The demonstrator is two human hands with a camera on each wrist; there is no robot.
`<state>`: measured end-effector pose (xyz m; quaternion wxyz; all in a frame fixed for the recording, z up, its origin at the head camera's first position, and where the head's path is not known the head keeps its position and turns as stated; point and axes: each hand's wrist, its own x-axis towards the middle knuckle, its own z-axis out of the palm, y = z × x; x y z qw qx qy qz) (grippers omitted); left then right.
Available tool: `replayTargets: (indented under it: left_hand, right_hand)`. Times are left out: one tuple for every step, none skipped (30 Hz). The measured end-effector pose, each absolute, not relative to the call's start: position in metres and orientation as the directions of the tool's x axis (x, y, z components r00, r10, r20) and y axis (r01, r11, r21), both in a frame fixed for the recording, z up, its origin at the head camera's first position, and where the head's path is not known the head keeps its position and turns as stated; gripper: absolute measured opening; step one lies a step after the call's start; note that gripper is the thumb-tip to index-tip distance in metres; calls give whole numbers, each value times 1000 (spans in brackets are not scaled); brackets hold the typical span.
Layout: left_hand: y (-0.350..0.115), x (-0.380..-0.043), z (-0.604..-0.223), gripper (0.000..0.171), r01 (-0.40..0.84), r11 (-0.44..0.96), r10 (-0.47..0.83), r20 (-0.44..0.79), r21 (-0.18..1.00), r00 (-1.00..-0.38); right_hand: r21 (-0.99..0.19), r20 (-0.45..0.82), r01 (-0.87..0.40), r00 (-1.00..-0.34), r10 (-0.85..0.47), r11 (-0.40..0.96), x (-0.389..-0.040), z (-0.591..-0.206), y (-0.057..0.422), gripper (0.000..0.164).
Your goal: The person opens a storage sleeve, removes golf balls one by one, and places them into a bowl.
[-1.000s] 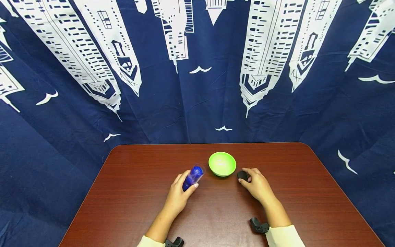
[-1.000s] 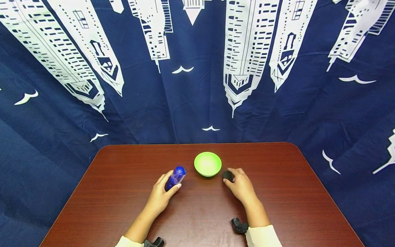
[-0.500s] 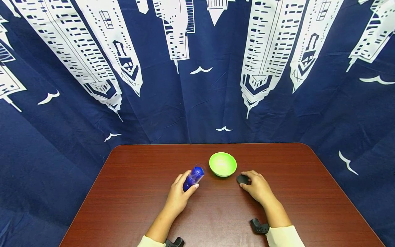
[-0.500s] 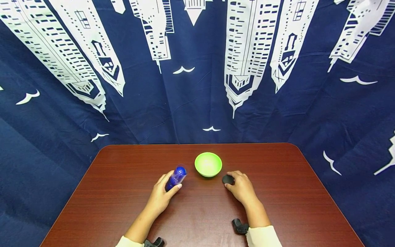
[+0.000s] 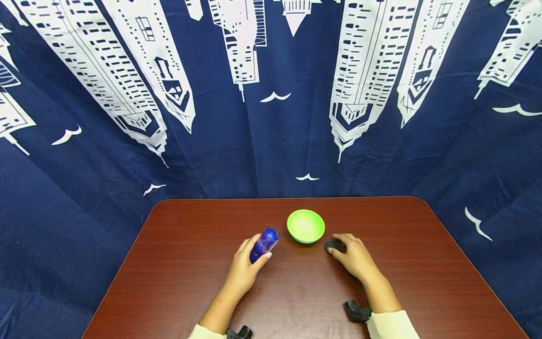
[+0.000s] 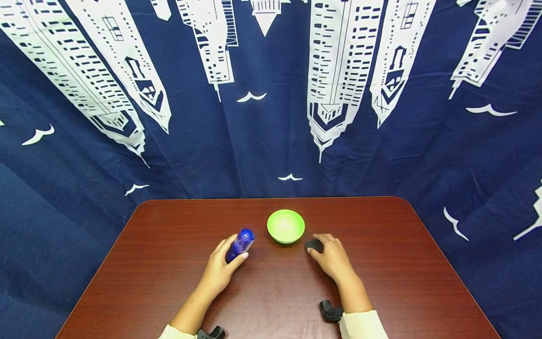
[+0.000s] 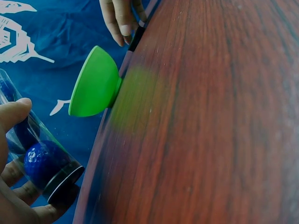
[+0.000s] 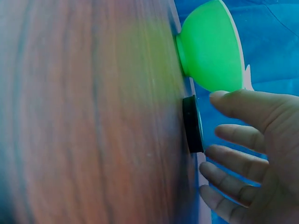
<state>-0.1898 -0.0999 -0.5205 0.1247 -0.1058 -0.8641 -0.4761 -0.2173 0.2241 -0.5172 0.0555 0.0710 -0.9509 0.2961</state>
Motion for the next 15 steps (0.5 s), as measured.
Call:
replayTargets:
  left_hand:
    - [-100, -190, -520, 51, 301, 525, 64, 316, 796, -947]
    - [-100, -190, -521, 51, 301, 525, 64, 316, 796, -947]
    - [-100, -190, -521, 51, 301, 525, 64, 315, 796, -947]
    - [-100, -189, -521, 51, 299, 525, 64, 314, 797, -947]
    - [-100, -189, -521, 51, 298, 525, 64, 312, 797, -948]
    - [-100, -189, -521, 51, 297, 523, 64, 311, 799, -948]
    - [-101, -189, -521, 51, 296, 521, 65, 308, 801, -949]
    - [-101, -189, -521, 51, 294, 521, 65, 306, 802, -950]
    - [-101, -189, -520, 51, 293, 518, 65, 305, 804, -950]
    - [-101, -188, -520, 51, 292, 514, 65, 303, 806, -951]
    - [-101, -188, -520, 51, 292, 510, 65, 303, 809, -951]
    - [-101, -188, -519, 51, 293, 508, 64, 303, 810, -951]
    - [-101, -188, -519, 52, 294, 507, 63, 305, 811, -950]
    - [-101, -188, -518, 52, 295, 504, 61, 307, 811, -950]
    - [-101, -188, -517, 51, 298, 504, 58, 312, 811, -948]
  right_hand:
    - [-559, 150, -164, -984, -95, 813, -217, -516, 224, 49]
    - [-564, 157, -163, -984, -89, 809, -216, -514, 224, 48]
    - [-568, 166, -164, -983, -83, 807, -216, -513, 224, 48]
    - [-572, 175, -164, -982, -76, 804, -216, -511, 224, 47]
    - [-580, 186, -166, -980, -68, 798, -216, -509, 224, 45]
    - [-587, 196, -168, -979, -62, 792, -216, -507, 223, 44]
    - [-593, 205, -171, -977, -58, 787, -216, -506, 223, 43]
    - [-597, 216, -174, -975, -52, 783, -216, -504, 223, 42]
    - [-602, 228, -179, -973, -47, 778, -216, -502, 223, 42]
    - [-607, 238, -182, -970, -42, 773, -215, -500, 223, 41]
    - [-612, 250, -188, -968, -38, 768, -215, -498, 222, 41]
    - [-616, 265, -196, -964, -34, 763, -214, -496, 222, 41]
    - [-619, 282, -206, -959, -30, 757, -213, -494, 221, 40]
    - [-624, 303, -220, -953, -27, 750, -212, -491, 220, 40]
    - [-628, 323, -234, -946, -24, 743, -211, -488, 219, 39]
